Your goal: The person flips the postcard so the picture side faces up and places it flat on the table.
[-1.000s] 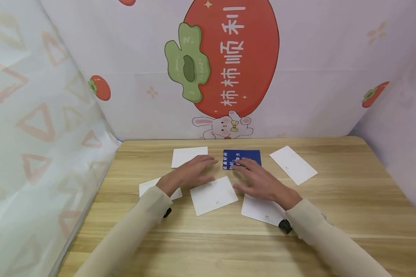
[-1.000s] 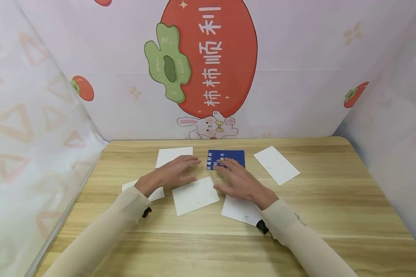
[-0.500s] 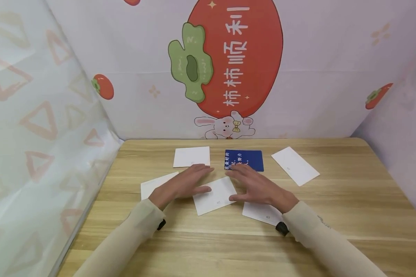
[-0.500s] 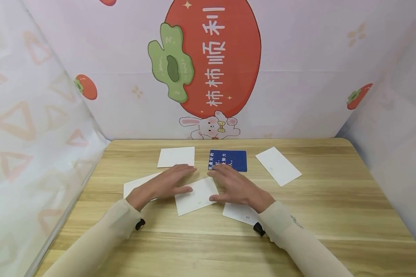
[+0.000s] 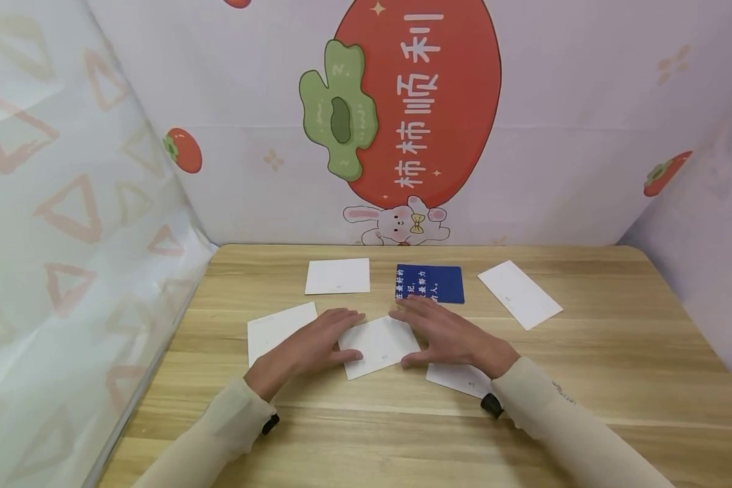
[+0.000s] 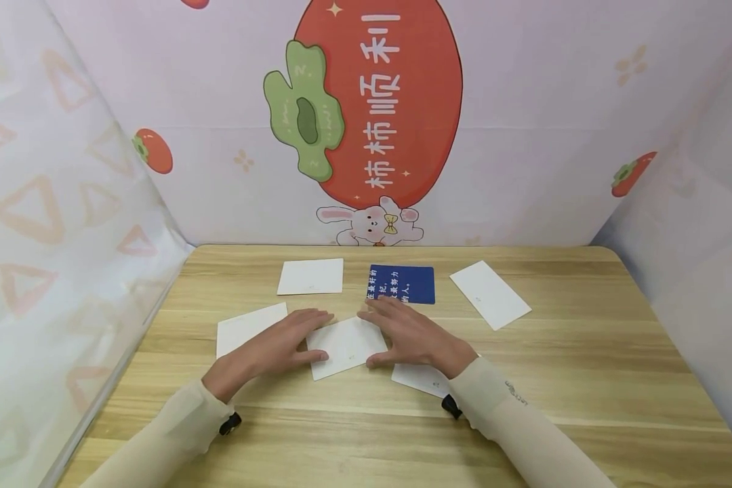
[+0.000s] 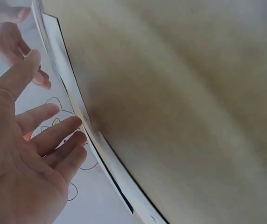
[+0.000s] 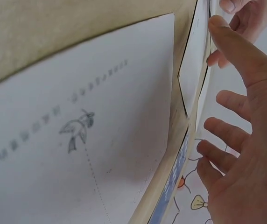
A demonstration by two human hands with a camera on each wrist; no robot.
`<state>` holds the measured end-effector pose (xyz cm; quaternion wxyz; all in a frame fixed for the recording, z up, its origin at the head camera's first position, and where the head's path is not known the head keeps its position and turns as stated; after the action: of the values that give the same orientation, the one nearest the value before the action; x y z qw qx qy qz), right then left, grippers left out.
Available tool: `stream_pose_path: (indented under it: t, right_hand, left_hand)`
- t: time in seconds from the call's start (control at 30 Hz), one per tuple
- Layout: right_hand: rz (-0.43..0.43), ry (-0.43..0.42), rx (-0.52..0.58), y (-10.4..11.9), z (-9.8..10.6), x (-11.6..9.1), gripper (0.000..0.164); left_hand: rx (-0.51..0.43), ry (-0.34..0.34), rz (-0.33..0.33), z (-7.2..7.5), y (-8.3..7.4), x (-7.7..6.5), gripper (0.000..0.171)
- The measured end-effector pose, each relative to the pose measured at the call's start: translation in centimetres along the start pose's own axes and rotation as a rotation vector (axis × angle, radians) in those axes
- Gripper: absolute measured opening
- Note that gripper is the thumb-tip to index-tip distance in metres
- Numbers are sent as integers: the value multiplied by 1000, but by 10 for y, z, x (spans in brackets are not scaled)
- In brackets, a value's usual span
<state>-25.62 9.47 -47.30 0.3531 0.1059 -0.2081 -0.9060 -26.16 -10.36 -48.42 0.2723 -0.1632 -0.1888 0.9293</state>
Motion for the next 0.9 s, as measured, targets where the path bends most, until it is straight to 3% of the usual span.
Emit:
stream_pose_path:
  t: [0.47, 0.9]
  right_hand:
    - [15, 43, -11, 0, -7, 0, 91]
    - [8, 58, -11, -3, -12, -2, 84]
  left_hand:
    - [44, -75, 11, -8, -3, -34, 82]
    - [88, -97, 13, -11, -8, -47, 80]
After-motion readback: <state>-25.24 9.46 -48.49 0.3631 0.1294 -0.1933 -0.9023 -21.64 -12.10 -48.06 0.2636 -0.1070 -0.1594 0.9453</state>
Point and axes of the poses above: each hand's wrist, its own x-axis towards the middle knuckle, its own z-axis out of the back of the hand, y = z × x, the point moved 9 cm from there along x, towards the middle knuckle, and after that the axes turned 3 degrees about z, right-handed, at the moved point
